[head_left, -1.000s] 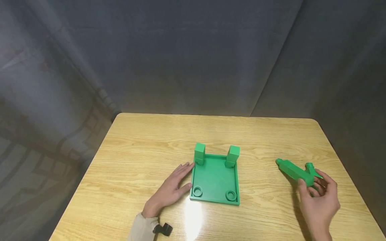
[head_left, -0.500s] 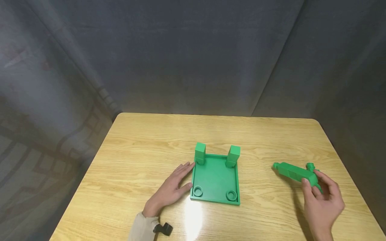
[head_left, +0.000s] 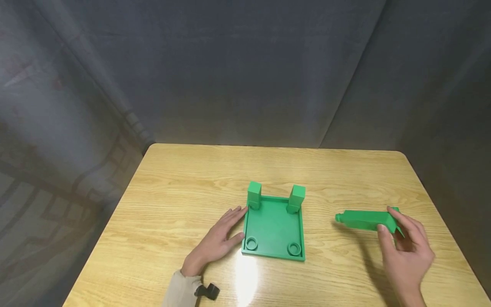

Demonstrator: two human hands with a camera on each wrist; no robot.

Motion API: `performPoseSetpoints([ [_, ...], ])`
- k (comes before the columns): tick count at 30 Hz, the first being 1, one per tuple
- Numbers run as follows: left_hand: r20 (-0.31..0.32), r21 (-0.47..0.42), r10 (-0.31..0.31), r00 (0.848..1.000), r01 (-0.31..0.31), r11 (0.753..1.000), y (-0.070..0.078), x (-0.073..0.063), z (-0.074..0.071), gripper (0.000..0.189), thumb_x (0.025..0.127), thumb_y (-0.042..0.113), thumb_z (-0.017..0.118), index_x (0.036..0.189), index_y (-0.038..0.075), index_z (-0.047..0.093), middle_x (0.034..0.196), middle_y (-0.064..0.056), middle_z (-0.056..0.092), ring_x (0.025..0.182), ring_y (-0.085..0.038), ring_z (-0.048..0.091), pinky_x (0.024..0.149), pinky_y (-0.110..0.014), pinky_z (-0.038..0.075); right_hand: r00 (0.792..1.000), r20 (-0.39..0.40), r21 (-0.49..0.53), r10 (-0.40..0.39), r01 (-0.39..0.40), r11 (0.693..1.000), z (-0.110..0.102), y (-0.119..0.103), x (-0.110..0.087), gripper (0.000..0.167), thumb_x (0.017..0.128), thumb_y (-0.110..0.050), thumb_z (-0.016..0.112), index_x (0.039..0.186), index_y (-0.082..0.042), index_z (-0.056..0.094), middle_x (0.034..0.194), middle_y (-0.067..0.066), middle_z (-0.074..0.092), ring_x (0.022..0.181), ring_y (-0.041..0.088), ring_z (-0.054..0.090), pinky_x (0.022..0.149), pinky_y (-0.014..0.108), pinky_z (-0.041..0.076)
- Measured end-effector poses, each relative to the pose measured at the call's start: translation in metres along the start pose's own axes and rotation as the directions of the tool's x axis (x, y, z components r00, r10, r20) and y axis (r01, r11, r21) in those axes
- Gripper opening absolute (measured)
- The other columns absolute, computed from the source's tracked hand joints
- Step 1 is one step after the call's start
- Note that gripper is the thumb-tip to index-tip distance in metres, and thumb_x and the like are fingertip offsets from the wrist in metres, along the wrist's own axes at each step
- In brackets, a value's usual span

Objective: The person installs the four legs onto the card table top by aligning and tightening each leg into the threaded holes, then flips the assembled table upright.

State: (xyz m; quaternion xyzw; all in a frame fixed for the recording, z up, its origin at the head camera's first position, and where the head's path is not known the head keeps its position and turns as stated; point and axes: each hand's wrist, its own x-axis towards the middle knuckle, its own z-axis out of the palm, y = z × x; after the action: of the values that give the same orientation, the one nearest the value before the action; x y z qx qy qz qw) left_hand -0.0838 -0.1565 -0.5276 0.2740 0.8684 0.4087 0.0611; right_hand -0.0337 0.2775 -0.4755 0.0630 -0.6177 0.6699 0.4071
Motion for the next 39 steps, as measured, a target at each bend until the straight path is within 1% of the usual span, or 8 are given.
performPoseSetpoints([
  [5,-0.001,0.004,0.000,1.000,0.000,1.000,-0.001,-0.001,0.000,0.069,0.112,0.029,0.063,0.173,0.010,0.038,0.177,-0.015,0.040,0.165,-0.042,0.032,0.136,-0.064,0.019,0.995,0.086,0.076,-0.049,0.042,0.996,0.016,-0.007,0.006,0.041,0.084,0.036,0.057,0.125,0.036,0.059,0.123,0.015,0.068,0.112,0.019,0.068,0.102,0.017,0.060],
  [11,0.006,-0.009,-0.014,1.000,0.014,1.000,0.001,-0.001,0.000,0.070,0.112,0.029,0.063,0.174,0.011,0.037,0.177,-0.014,0.039,0.166,-0.042,0.031,0.137,-0.064,0.018,0.978,0.178,0.183,-0.106,0.072,0.980,0.042,-0.019,0.010,0.041,0.084,0.035,0.058,0.125,0.035,0.060,0.125,0.019,0.068,0.112,0.020,0.068,0.100,0.017,0.060],
  [16,0.013,-0.004,-0.031,0.999,0.031,0.999,0.001,-0.001,0.000,0.067,0.114,0.030,0.059,0.174,0.012,0.036,0.178,-0.014,0.038,0.167,-0.041,0.029,0.137,-0.064,0.017,0.958,0.235,0.248,-0.164,0.104,0.963,0.066,-0.025,0.010,0.037,0.089,0.029,0.066,0.126,0.031,0.063,0.125,0.023,0.068,0.118,0.023,0.067,0.107,0.021,0.058],
  [19,0.011,-0.003,-0.031,0.999,0.031,1.000,0.001,-0.001,-0.001,0.065,0.115,0.028,0.056,0.174,0.012,0.036,0.178,-0.014,0.037,0.167,-0.040,0.029,0.138,-0.062,0.017,0.940,0.288,0.232,-0.182,0.116,0.966,0.079,-0.025,0.009,0.035,0.092,0.024,0.070,0.126,0.032,0.063,0.127,0.020,0.069,0.122,0.024,0.066,0.112,0.022,0.055],
  [25,0.009,-0.005,-0.032,0.999,0.032,0.999,-0.001,-0.001,0.000,0.063,0.116,0.027,0.054,0.175,0.012,0.035,0.178,-0.013,0.037,0.167,-0.038,0.029,0.138,-0.060,0.017,0.892,0.406,0.186,-0.200,0.134,0.974,0.103,-0.020,0.000,0.036,0.090,0.022,0.072,0.124,0.030,0.065,0.127,0.015,0.070,0.122,0.022,0.067,0.116,0.025,0.055],
  [30,0.001,0.000,-0.034,0.999,0.034,0.999,-0.004,-0.001,0.002,0.064,0.116,0.027,0.055,0.175,0.015,0.036,0.178,-0.011,0.039,0.167,-0.037,0.030,0.138,-0.061,0.018,0.846,0.484,0.159,-0.222,0.165,0.973,0.123,-0.018,-0.011,0.033,0.095,0.012,0.076,0.127,0.022,0.070,0.125,0.016,0.070,0.121,0.019,0.068,0.110,0.022,0.057],
  [33,-0.003,0.001,-0.038,0.999,0.038,0.999,-0.004,-0.001,0.003,0.064,0.116,0.028,0.056,0.175,0.016,0.036,0.178,-0.010,0.040,0.167,-0.037,0.031,0.138,-0.061,0.019,0.829,0.521,0.131,-0.203,0.157,0.979,0.135,-0.020,-0.015,0.033,0.098,0.006,0.077,0.129,0.016,0.073,0.126,0.015,0.070,0.122,0.019,0.067,0.108,0.022,0.057],
  [39,-0.008,0.001,-0.027,1.000,0.027,1.000,-0.002,0.001,0.002,0.063,0.116,0.028,0.056,0.174,0.014,0.038,0.177,-0.010,0.041,0.166,-0.037,0.032,0.138,-0.061,0.020,0.801,0.583,0.049,-0.137,0.133,0.990,0.154,-0.022,-0.024,0.049,0.086,0.015,0.078,0.134,0.004,0.076,0.123,0.015,0.071,0.119,0.017,0.067,0.104,0.020,0.056],
])
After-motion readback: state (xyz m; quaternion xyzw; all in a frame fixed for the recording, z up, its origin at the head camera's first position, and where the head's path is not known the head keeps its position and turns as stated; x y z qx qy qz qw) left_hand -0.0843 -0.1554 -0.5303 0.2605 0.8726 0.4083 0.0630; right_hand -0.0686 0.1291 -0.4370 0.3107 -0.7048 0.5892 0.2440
